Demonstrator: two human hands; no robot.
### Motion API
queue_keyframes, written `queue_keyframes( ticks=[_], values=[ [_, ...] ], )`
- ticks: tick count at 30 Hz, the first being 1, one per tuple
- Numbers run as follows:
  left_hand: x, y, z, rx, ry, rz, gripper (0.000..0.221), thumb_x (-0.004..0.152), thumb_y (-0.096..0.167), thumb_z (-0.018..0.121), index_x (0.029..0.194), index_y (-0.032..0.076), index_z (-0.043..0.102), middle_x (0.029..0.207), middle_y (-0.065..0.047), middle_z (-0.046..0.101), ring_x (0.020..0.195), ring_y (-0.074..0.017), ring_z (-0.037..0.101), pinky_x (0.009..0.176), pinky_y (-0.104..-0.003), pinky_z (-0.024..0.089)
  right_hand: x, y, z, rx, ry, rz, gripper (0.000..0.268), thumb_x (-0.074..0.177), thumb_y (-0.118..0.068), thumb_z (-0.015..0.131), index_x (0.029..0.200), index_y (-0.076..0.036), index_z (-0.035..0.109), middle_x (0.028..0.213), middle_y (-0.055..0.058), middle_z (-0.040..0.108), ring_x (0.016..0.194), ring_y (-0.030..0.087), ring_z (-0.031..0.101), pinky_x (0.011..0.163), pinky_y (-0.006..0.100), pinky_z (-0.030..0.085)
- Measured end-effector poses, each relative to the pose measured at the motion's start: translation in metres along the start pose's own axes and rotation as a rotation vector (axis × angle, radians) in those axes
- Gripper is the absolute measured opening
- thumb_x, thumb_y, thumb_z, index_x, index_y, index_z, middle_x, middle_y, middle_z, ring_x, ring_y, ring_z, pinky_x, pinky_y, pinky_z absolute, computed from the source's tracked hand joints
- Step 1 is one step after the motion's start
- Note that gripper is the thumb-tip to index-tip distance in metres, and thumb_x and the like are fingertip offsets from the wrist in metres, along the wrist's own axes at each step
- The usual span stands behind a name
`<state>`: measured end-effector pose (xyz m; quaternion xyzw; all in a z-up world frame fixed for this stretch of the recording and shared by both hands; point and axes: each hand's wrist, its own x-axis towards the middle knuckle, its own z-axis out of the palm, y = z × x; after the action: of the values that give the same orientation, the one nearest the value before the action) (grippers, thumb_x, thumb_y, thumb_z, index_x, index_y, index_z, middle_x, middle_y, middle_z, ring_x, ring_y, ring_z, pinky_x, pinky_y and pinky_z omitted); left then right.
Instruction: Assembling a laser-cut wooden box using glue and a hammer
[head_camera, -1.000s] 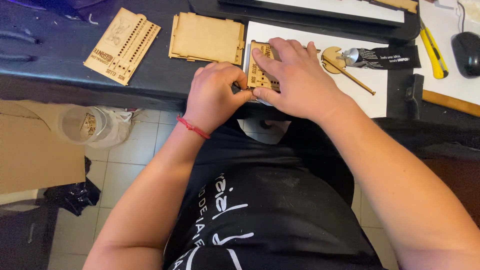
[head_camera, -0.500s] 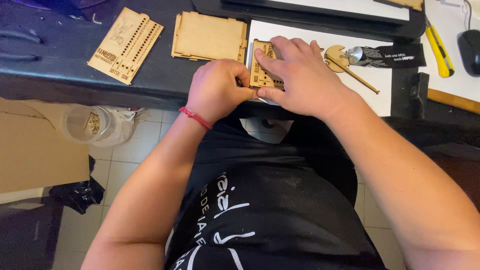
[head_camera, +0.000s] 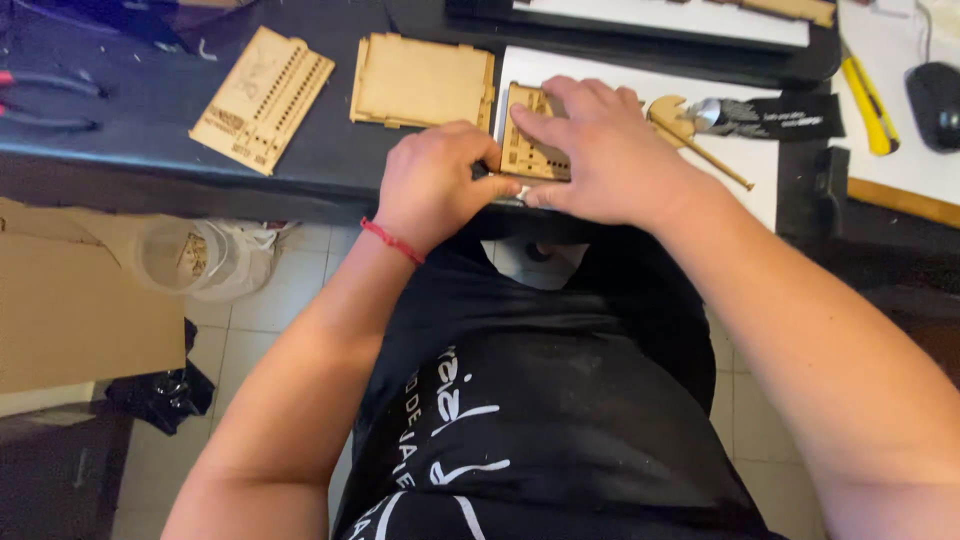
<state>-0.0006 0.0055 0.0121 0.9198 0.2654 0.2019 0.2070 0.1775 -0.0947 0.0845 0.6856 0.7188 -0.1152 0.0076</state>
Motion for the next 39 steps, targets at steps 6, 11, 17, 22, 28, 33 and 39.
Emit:
queue_keyframes(
  ticks=[6,11,17,22,28,33,39],
  values=[
    [-0.007,0.004,-0.004,-0.11,0.13,0.081,0.04,0.071,0.046,0.083,0.098,0.022,0.066,0.096,0.006,0.069,0.067,-0.0194,0.061,0.068,-0.039,0.047,-0.005,0.008,-0.009,0.212,0.113,-0.02,0.094,0.073,-0.042,0.078,0.152,-0.017,0.034,0.144,0.016,0.045,0.129,0.038,0.041,0.107,0.047,0.031],
    [-0.008,0.002,-0.002,-0.104,0.154,0.089,0.05,0.07,0.048,0.084,0.11,0.023,0.069,0.103,0.002,0.071,0.081,-0.0222,0.068,0.075,-0.039,0.05,-0.011,0.021,-0.027,0.41,0.135,-0.026,0.096,0.071,-0.034,0.078,0.153,-0.012,0.033,0.145,0.019,0.045,0.132,0.04,0.042,0.108,0.049,0.033],
    [-0.007,0.005,0.005,-0.115,0.254,0.106,0.04,0.075,0.041,0.085,0.108,0.023,0.071,0.102,0.003,0.071,0.093,-0.0233,0.068,0.082,-0.037,0.052,-0.012,0.026,-0.056,0.548,0.002,-0.035,0.091,0.071,-0.035,0.074,0.151,-0.007,0.038,0.142,0.026,0.052,0.132,0.047,0.046,0.112,0.056,0.032],
    [0.01,0.012,-0.014,-0.273,0.352,0.239,0.075,0.064,0.024,0.096,0.13,0.018,0.06,0.121,-0.001,0.063,0.11,-0.0255,0.064,0.098,-0.038,0.048,0.005,0.031,-0.085,0.586,-0.21,0.026,0.092,0.066,-0.036,0.07,0.15,-0.013,0.041,0.14,0.024,0.056,0.132,0.047,0.049,0.112,0.057,0.032],
    [0.032,0.018,0.005,-0.409,0.295,0.336,0.05,0.078,0.019,0.087,0.123,0.016,0.065,0.115,-0.004,0.068,0.115,-0.0296,0.064,0.103,-0.043,0.045,0.028,0.03,-0.092,0.687,-0.502,0.106,0.079,0.069,-0.026,0.07,0.145,-0.019,0.052,0.137,0.017,0.063,0.12,0.027,0.06,0.107,0.042,0.044],
    [0.039,0.005,0.025,-0.436,0.265,0.272,0.041,0.081,0.024,0.085,0.117,0.012,0.068,0.111,-0.01,0.07,0.11,-0.034,0.066,0.097,-0.044,0.05,0.024,0.042,-0.088,0.58,-0.353,0.068,0.076,0.073,-0.032,0.072,0.146,-0.02,0.051,0.134,0.016,0.065,0.125,0.032,0.061,0.105,0.046,0.045],
    [0.043,0.004,0.018,-0.544,0.178,0.139,0.039,0.086,0.021,0.082,0.12,0.011,0.066,0.104,-0.009,0.071,0.101,-0.0323,0.069,0.088,-0.042,0.056,-0.045,0.039,-0.021,0.129,0.423,-0.332,0.043,0.089,-0.034,0.074,0.121,-0.007,0.067,0.112,0.014,0.07,0.108,0.035,0.065,0.09,0.047,0.051]
  ],
)
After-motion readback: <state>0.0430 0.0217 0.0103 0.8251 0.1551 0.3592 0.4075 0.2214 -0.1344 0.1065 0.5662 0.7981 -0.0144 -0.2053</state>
